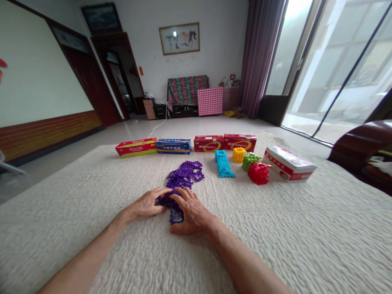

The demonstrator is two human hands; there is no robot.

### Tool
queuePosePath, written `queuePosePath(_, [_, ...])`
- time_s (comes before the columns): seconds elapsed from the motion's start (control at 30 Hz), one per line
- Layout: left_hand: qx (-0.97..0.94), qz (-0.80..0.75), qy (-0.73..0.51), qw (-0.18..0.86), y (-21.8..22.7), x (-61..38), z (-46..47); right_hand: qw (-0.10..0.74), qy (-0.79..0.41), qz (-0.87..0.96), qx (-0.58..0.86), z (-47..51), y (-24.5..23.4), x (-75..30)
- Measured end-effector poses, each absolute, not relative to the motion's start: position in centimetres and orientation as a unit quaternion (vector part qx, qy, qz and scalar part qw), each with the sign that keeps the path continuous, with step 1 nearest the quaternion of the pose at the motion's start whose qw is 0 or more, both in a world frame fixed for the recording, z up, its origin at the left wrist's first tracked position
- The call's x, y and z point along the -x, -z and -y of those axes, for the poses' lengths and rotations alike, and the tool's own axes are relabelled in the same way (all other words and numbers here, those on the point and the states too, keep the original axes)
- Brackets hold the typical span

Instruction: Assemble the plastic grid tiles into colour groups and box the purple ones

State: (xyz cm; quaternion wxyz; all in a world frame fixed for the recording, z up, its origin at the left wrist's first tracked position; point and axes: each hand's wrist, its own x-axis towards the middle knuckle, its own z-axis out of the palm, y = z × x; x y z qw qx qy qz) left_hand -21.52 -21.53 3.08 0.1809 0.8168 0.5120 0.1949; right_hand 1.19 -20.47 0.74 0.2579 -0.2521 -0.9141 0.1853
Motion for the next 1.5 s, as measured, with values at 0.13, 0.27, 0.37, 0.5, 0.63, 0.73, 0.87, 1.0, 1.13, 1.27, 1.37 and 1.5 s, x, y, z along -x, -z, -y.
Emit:
queuePosePath(0.13, [-0.796, -0.520, -0.234, 0.200, -2.8, 20.4, 21.2, 0.272, -0.209, 0.911, 0.231, 20.2, -1.5, -1.6])
queuePosePath(0.27, [-0.755, -0.526, -0.288, 0.265, -2.3, 19.7, 20.8, 0.298, -0.229, 0.902, 0.214, 20.1, -1.8, -1.9])
queuePosePath(0.37, [-0.722, -0.537, -0.305, 0.312, -2.1, 19.3, 20.4, 0.322, -0.241, 0.891, 0.211, 19.9, -1.5, -2.1])
queuePosePath(0.5, [-0.708, -0.539, -0.323, 0.323, -2.4, 18.6, 19.3, 0.361, -0.237, 0.875, 0.219, 19.0, -0.8, -2.3])
queuePosePath(0.63, [-0.727, -0.522, -0.332, 0.298, -3.4, 17.2, 17.2, 0.407, -0.205, 0.855, 0.247, 17.7, -0.3, -2.6])
queuePosePath(0.73, [-0.753, -0.513, -0.331, 0.246, -3.8, 16.1, 15.2, 0.451, -0.185, 0.821, 0.298, 16.8, 0.1, -2.7])
queuePosePath(0.87, [-0.766, -0.522, -0.335, 0.171, -3.5, 15.6, 12.5, 0.477, -0.180, 0.787, 0.347, 16.0, 0.7, -2.9])
queuePosePath(1.0, [-0.752, -0.526, -0.367, 0.154, -3.1, 15.7, 10.3, 0.453, -0.175, 0.790, 0.374, 15.9, 1.2, -3.0])
queuePosePath(1.13, [-0.720, -0.550, -0.400, 0.139, -2.9, 16.4, 8.5, 0.442, -0.177, 0.789, 0.389, 16.0, 1.3, -3.1])
queuePosePath(1.27, [-0.687, -0.606, -0.384, 0.118, -2.3, 18.2, 6.9, 0.428, -0.173, 0.796, 0.391, 16.0, 1.2, -3.3])
queuePosePath(1.37, [-0.687, -0.620, -0.349, 0.149, -1.5, 19.8, 6.0, 0.429, -0.165, 0.796, 0.395, 15.9, 1.1, -3.6])
queuePosePath(1.5, [-0.692, -0.605, -0.331, 0.211, -0.9, 20.7, 4.9, 0.419, -0.149, 0.782, 0.437, 15.8, 0.9, -4.0])
